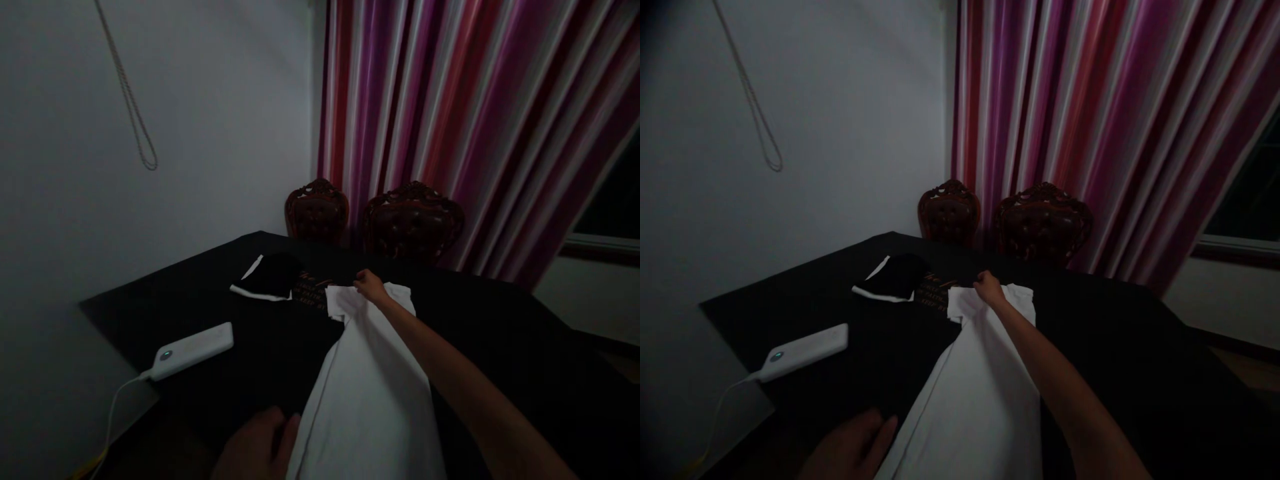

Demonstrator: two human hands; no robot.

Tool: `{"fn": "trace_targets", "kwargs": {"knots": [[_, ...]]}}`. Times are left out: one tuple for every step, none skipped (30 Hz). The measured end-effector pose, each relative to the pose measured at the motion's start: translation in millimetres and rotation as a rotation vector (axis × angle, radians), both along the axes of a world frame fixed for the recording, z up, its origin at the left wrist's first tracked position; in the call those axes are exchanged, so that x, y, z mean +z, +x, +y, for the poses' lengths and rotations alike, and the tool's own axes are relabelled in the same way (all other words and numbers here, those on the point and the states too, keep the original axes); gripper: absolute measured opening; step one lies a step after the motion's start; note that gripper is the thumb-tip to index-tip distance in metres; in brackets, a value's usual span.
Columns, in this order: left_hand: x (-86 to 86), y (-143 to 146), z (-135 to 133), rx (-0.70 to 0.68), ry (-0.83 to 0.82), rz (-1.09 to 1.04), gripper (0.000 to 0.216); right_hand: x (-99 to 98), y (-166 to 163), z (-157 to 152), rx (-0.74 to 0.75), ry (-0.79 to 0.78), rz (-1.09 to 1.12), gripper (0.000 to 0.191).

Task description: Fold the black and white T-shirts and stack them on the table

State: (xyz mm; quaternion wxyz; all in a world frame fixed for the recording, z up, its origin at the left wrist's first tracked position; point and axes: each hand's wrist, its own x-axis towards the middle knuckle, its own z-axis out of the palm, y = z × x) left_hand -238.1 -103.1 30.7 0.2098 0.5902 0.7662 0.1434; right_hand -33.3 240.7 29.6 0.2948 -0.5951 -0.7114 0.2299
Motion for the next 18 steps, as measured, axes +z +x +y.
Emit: {"fn": "trace_targets", "kwargs": {"knots": [[3.5,2,16,-0.017,0.024,0.017,0.041,-0.9,12,-6,-0.003,0.022,-0.054,0.029],[6.6,5,36,-0.032,0.048,0.042,0.042,-3.0,23,-13,-0.001,0.039,-0.108,0.029],[9.3,8,58,-0.045,0.072,0.073,0.042,-6.7,33,-22,0.004,0.051,-0.16,0.03],[11.2,13,83,-0.054,0.092,0.108,0.043,-12.1,42,-31,0.009,0.059,-0.208,0.033],[12.4,18,109,-0.057,0.107,0.145,0.043,-19.2,49,-41,0.011,0.065,-0.249,0.038],[12.8,23,135,-0.05,0.112,0.174,0.044,-27.6,54,-51,0.008,0.071,-0.28,0.046],[12.4,29,161,-0.037,0.108,0.199,0.045,-36.7,57,-60,0.001,0.074,-0.311,0.055],[11.3,35,185,-0.019,0.098,0.218,0.046,-45.8,59,-68,-0.007,0.076,-0.349,0.066],[9.7,41,206,0.0,0.081,0.233,0.047,-54.2,60,-74,-0.019,0.078,-0.395,0.075],[7.8,47,225,0.018,0.063,0.249,0.046,-61.5,60,-78,-0.032,0.078,-0.448,0.082],[5.7,53,241,0.031,0.046,0.265,0.044,-67.0,59,-81,-0.047,0.077,-0.503,0.087],[3.4,58,253,0.038,0.032,0.28,0.042,-70.7,58,-82,-0.058,0.075,-0.552,0.089],[1.2,62,263,0.038,0.021,0.296,0.04,-72.6,58,-83,-0.065,0.071,-0.586,0.089],[-0.9,66,271,0.031,0.015,0.31,0.038,-73.0,57,-82,-0.066,0.065,-0.601,0.089],[-2.6,68,276,0.018,0.01,0.323,0.036,-72.3,58,-82,-0.059,0.057,-0.607,0.088],[-4.0,69,280,0.0,0.008,0.333,0.034,-70.9,58,-81,-0.052,0.048,-0.607,0.088],[-4.8,69,283,-0.019,0.008,0.342,0.031,-69.4,59,-80,-0.046,0.041,-0.603,0.087],[-4.8,69,286,-0.04,0.01,0.351,0.03,-68.1,60,-80,-0.043,0.036,-0.598,0.087]]}}
